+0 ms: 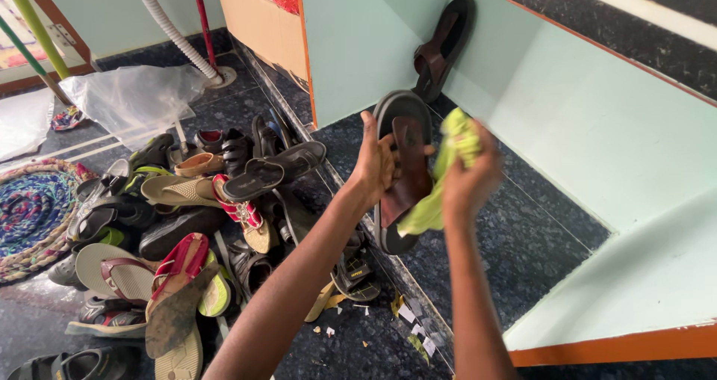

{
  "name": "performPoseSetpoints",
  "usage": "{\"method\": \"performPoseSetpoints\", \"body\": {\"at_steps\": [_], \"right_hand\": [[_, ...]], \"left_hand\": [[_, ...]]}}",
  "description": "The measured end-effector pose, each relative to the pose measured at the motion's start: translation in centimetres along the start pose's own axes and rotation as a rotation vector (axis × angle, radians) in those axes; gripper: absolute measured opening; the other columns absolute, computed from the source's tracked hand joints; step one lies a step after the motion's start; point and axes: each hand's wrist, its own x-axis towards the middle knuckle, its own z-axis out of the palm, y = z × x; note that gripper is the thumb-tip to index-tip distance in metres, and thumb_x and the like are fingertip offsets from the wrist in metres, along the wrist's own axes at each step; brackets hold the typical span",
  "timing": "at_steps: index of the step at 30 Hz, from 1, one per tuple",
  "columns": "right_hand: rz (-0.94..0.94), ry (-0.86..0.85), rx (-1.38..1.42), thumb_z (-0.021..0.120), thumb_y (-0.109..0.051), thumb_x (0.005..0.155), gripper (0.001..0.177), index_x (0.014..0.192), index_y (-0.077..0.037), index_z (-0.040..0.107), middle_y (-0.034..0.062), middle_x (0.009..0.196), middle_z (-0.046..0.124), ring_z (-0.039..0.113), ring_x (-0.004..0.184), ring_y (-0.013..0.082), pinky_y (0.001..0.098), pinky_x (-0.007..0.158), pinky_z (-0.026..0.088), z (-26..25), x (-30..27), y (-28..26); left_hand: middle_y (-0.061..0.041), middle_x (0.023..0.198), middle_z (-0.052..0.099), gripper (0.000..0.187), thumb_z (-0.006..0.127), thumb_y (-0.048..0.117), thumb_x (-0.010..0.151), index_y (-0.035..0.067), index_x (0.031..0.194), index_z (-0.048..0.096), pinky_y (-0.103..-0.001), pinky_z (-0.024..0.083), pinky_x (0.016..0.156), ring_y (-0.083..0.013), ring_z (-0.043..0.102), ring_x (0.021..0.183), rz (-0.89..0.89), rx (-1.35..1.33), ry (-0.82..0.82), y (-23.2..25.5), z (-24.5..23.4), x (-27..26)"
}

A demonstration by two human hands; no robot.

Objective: The person wipes a brown sandal with a yellow cloth, cleaning the upper strap, the sole, and the interior. After finishing the first sandal, they place it on the floor and pick up a second black sandal to begin wiping it in the same manner.

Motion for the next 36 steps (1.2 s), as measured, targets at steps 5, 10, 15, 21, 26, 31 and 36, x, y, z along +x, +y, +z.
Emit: {"method": "performPoseSetpoints", "body": {"at_steps": [5,10,15,21,26,31,36], "right_hand": [[0.204,-0.087,0.039,0.068,-0.003,0.093,0.031,0.123,-0.011,0.069,0.0124,0.106,0.076,0.076,0.085,0.0206,0.0386,0.072,0.065,0.1,1.1,-1.3],[-0.568,-0.135,-0.161,0.071,-0.004,0.079,0.038,0.117,0.000,0.070,0.0197,0.121,0.074,0.072,0.113,0.0347,0.0422,0.095,0.060,2.0,-5.7,-1.9],[0.286,-0.559,-0.113,0.051,-0.018,0.112,0.025,0.132,-0.015,0.067,0.0142,0.108,0.075,0.079,0.088,0.0310,0.0411,0.076,0.065,1.7,-3.1,-3.4],[-0.407,-0.363,-0.018,0.073,0.001,0.086,0.029,0.114,-0.006,0.072,0.0118,0.113,0.077,0.076,0.088,0.0210,0.0337,0.074,0.063,1.9,-5.6,-3.0],[-0.142,-0.470,-0.130,0.064,0.010,0.083,0.043,0.116,-0.015,0.076,0.0078,0.103,0.079,0.075,0.078,0.0211,0.0342,0.066,0.060,2.1,-6.1,-1.0],[0.280,-0.045,0.394,0.069,0.002,0.095,0.020,0.107,-0.011,0.077,0.0071,0.090,0.077,0.071,0.066,0.0117,0.0262,0.056,0.060,0.5,-0.9,2.1],[-0.460,-0.030,-0.078,0.071,0.004,0.083,0.031,0.112,-0.006,0.077,0.0051,0.112,0.075,0.067,0.094,0.0211,0.0358,0.078,0.060,0.6,-0.5,1.8]], "left_hand": [[-0.026,0.148,0.063,0.125,0.001,0.098,0.077,0.011,0.165,0.026,-0.046,0.036,0.081,-0.0321,0.041,0.093,-0.066,0.032,-0.021,-0.9,0.6,0.2],[-0.023,0.134,0.057,0.127,0.008,0.096,0.072,0.000,0.146,0.046,-0.054,0.051,0.099,-0.0334,0.060,0.124,-0.062,-0.014,0.014,-0.4,0.3,0.1],[-0.019,0.123,0.062,0.117,0.012,0.092,0.077,0.001,0.142,0.048,-0.048,0.055,0.095,-0.0297,0.063,0.116,-0.123,0.020,-0.066,-1.3,-0.8,-1.8],[-0.012,0.109,0.067,0.103,0.023,0.084,0.084,0.002,0.140,0.051,-0.041,0.058,0.084,-0.0222,0.068,0.100,-0.010,-0.036,0.084,-1.6,-2.0,0.6],[-0.008,0.100,0.070,0.087,0.038,0.075,0.094,0.002,0.139,0.053,-0.035,0.059,0.076,-0.0163,0.071,0.089,0.108,0.030,0.215,-2.0,-4.4,2.0],[-0.019,0.091,0.073,0.050,0.060,0.040,0.098,0.005,0.134,0.058,-0.038,0.059,0.071,-0.0248,0.071,0.077,0.155,0.319,0.156,-1.4,-3.9,-1.1],[-0.010,0.078,0.077,0.034,0.062,0.035,0.099,0.005,0.116,0.067,-0.038,0.059,0.069,-0.0207,0.075,0.069,0.221,0.777,0.081,-1.6,-1.4,-2.6]]}}
